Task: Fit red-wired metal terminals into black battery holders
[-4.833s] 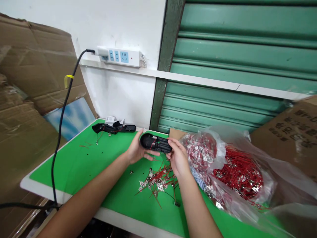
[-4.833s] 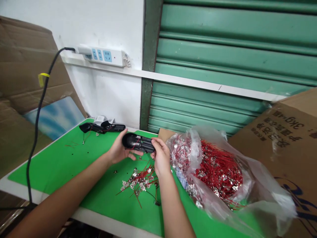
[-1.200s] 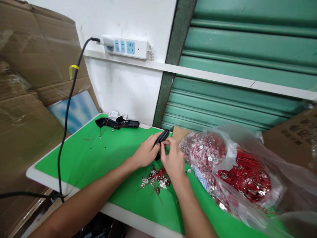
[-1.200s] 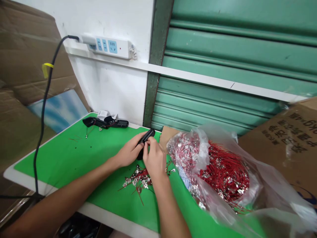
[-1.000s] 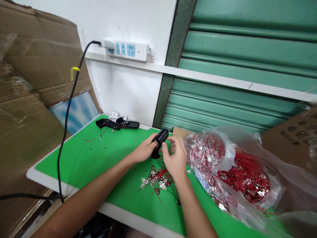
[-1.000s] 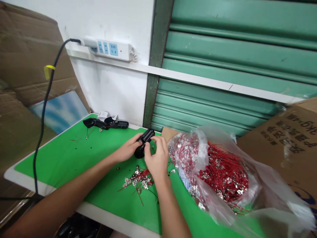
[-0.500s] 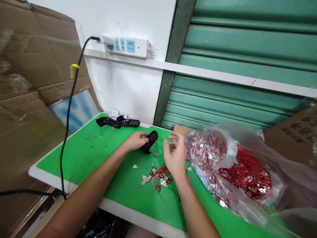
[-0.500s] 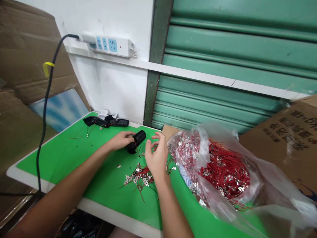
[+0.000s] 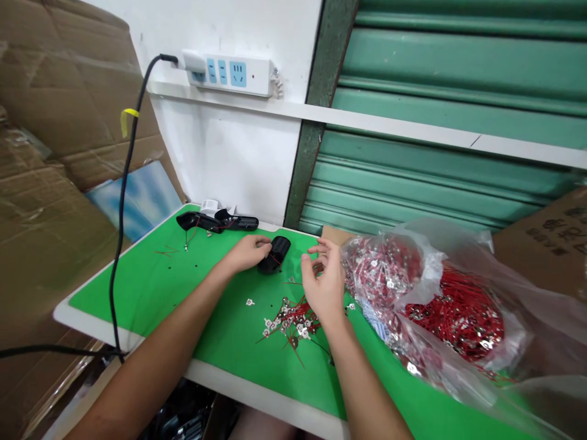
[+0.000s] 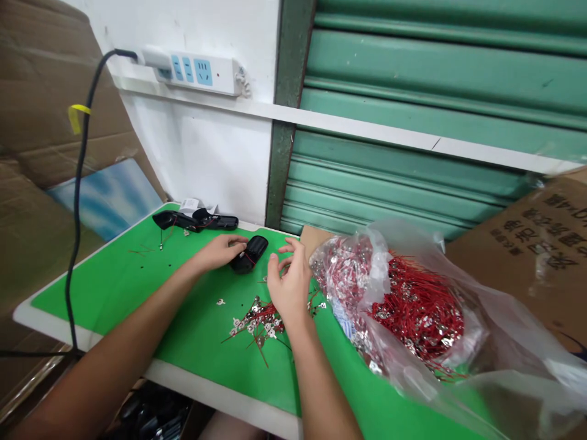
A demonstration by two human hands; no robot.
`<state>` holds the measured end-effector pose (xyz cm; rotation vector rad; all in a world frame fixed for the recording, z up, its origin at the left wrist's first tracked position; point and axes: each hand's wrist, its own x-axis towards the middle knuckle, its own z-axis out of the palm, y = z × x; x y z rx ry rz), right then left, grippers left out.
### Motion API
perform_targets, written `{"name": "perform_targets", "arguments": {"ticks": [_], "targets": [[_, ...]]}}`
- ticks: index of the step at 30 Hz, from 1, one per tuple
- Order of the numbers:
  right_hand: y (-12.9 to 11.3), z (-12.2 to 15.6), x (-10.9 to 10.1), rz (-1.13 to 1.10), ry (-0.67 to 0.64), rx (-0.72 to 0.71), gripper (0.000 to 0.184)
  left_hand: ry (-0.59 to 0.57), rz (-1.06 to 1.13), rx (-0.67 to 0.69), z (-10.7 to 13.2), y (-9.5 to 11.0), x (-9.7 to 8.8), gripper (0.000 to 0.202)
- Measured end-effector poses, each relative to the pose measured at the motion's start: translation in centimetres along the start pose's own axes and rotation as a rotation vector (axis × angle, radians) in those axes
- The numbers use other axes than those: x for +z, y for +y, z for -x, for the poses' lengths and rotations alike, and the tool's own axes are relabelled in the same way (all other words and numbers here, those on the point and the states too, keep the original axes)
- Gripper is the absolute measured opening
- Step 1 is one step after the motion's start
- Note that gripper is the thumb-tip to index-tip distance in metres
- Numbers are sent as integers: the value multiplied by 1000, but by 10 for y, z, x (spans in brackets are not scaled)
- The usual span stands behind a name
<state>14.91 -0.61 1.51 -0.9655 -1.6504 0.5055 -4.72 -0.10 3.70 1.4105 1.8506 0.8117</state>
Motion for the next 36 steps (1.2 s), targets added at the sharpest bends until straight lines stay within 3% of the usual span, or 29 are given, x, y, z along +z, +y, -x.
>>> {"name": "perform_targets", "arguments": {"ticks": [11, 21, 36], "targets": [[-1, -2, -1, 31, -15, 6, 28, -2, -82, 32, 0, -3, 3, 53], [7, 6, 5, 216, -392, 151, 28, -53, -131, 85, 3, -3, 8, 57], [9, 11, 9, 276, -441, 137, 33, -87, -95, 103, 5, -1, 11, 58]]}}
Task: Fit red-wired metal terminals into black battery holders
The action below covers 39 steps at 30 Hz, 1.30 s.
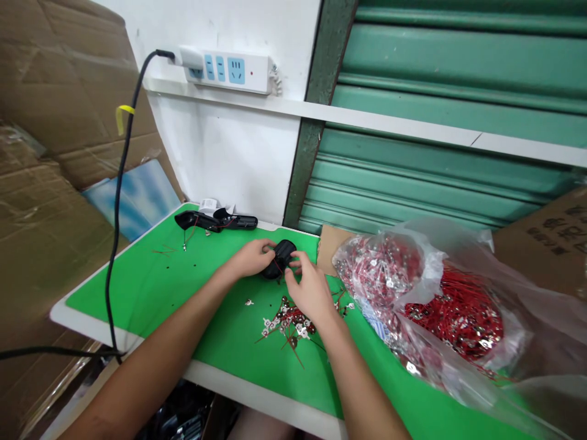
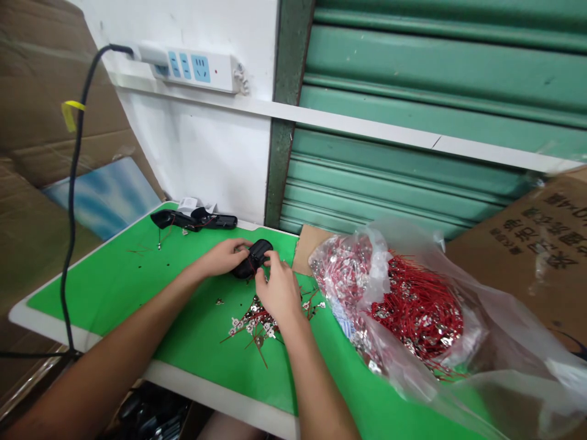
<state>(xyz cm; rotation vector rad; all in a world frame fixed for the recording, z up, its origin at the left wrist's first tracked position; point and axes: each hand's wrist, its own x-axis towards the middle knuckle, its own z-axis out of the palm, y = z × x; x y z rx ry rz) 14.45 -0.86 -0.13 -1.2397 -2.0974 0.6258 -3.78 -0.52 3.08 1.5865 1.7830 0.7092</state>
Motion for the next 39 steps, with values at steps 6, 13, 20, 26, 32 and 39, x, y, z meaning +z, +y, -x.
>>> {"name": "perform_targets", "arguments": {"ticks": [6, 13, 20, 26, 32, 39], "targets": [[2, -1, 1, -16, 23, -26, 34, -26, 77, 29, -1, -1, 1, 49], [5, -7, -2, -281, 151, 0, 31, -14, 212, 88, -2, 1, 2, 46], [2, -13, -6, -707, 232, 136, 48, -47, 440, 300, 7, 10, 8, 46], [-1, -12, -7, -772, 203, 113, 52, -103, 435, 361, 14, 18, 13, 44], [-5, -8, -17, -678, 140, 108, 71, -117, 449, 411, 13, 13, 15, 45], [-2, -6, -26, -655, 39, 68, 78, -145, 377, 414, 20, 18, 13, 49]]}}
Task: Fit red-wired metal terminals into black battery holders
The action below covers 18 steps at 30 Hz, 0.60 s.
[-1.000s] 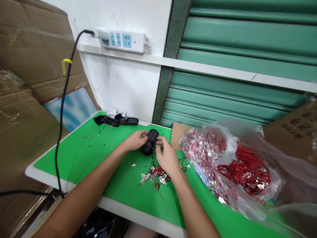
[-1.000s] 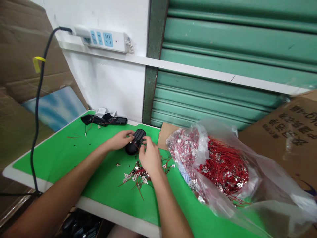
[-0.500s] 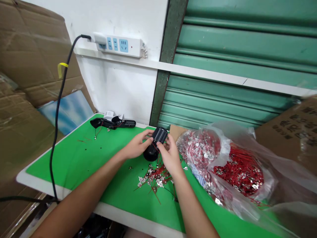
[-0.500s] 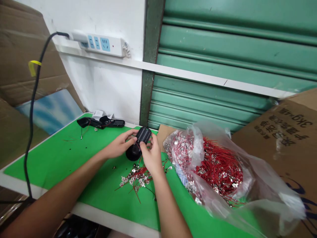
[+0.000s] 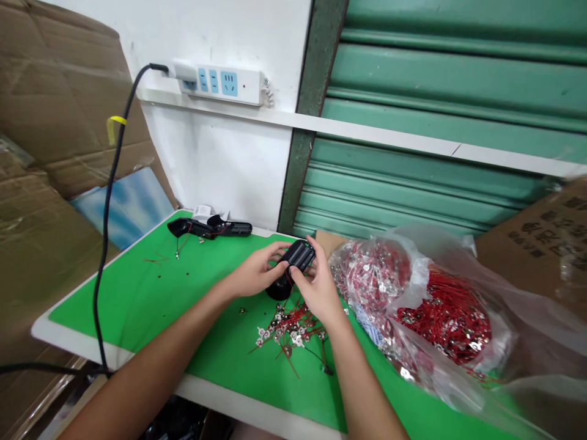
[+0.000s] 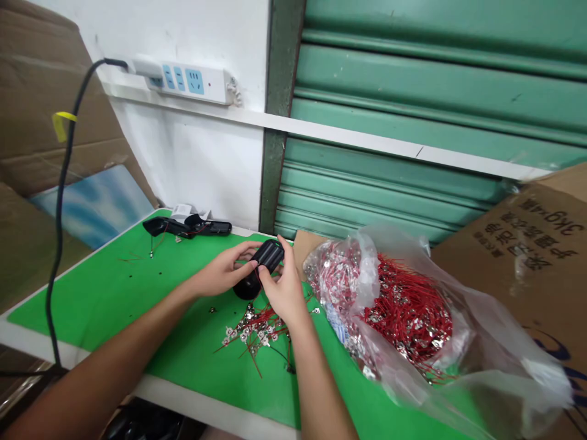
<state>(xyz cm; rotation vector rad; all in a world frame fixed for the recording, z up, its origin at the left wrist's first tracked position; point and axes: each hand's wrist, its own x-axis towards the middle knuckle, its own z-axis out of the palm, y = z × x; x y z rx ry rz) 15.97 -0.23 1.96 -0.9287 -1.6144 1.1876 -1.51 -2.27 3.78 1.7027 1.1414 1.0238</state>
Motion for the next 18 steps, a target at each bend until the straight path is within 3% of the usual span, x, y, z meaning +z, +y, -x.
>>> {"name": "perform_targets", "arguments": {"ticks": [18], "targets": [[2, 0, 0, -13, -26, -7, 76, -26, -41, 40, 0, 0, -2, 49]]}}
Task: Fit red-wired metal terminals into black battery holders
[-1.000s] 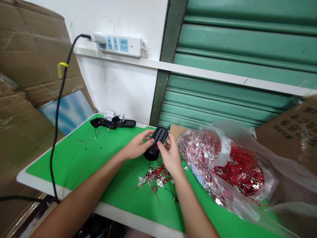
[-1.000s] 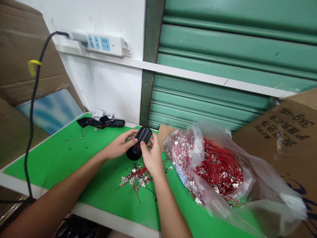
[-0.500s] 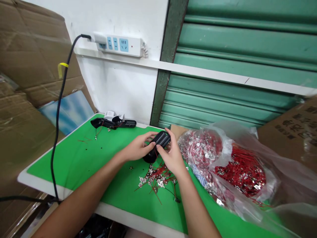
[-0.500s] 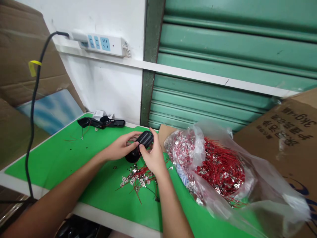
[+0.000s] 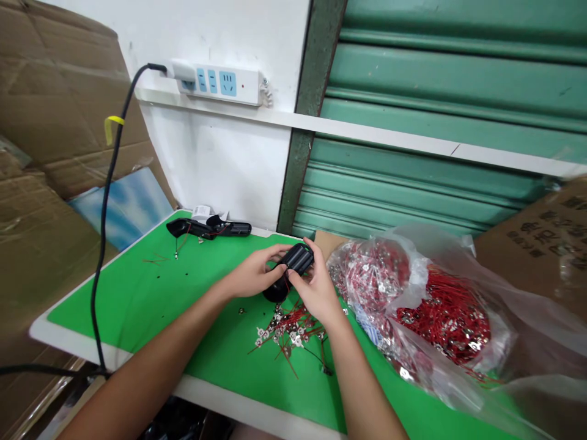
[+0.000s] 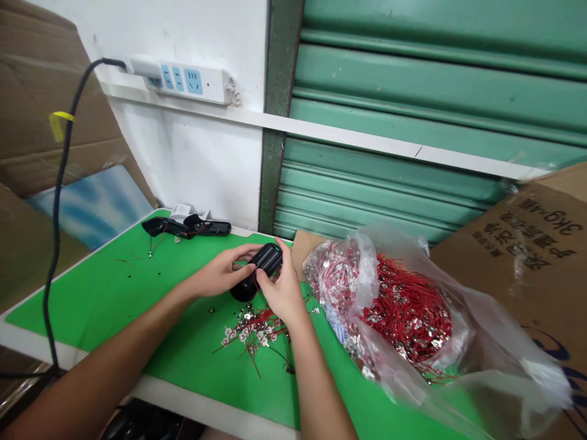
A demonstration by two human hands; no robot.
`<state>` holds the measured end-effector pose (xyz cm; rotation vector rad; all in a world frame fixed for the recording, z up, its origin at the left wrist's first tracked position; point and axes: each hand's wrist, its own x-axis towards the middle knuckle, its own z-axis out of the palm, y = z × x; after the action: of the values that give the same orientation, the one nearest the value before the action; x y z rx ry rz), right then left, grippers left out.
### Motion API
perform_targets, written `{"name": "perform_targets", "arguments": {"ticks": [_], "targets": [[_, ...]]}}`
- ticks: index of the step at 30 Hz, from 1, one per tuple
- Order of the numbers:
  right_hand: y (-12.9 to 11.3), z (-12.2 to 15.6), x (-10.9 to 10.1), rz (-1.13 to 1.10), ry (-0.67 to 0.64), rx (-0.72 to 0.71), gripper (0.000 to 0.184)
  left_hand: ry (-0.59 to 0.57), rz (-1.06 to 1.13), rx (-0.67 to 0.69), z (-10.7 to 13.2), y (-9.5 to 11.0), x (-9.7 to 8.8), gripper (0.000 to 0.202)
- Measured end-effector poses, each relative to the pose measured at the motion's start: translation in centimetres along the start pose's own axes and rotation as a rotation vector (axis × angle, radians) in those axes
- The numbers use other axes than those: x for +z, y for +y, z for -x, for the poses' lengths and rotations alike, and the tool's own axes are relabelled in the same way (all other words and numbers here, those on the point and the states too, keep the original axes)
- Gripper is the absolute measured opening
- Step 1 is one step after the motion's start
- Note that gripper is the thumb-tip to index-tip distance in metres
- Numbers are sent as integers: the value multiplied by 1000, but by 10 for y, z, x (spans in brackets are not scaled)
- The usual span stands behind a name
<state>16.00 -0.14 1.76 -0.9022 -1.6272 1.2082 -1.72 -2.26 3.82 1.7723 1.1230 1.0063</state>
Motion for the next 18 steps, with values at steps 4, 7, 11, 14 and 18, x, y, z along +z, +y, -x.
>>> {"name": "perform_targets", "arguments": {"ticks": [4, 7, 11, 14, 18], "targets": [[1, 0, 0, 10, -8, 10, 78, 1, -7, 10, 1, 2, 1, 49], [2, 0, -1, 48, -10, 11, 79, 2, -33, 37, 0, 3, 2, 48], [5, 1, 0, 77, 1, -19, 78, 22, -90, 86, 0, -1, 4, 48], [7, 1, 1, 105, 21, -33, 77, 48, -142, 102, -1, -4, 5, 48], [8, 1, 3, 116, 44, -38, 77, 64, -208, 120, -1, -7, 6, 47]]}}
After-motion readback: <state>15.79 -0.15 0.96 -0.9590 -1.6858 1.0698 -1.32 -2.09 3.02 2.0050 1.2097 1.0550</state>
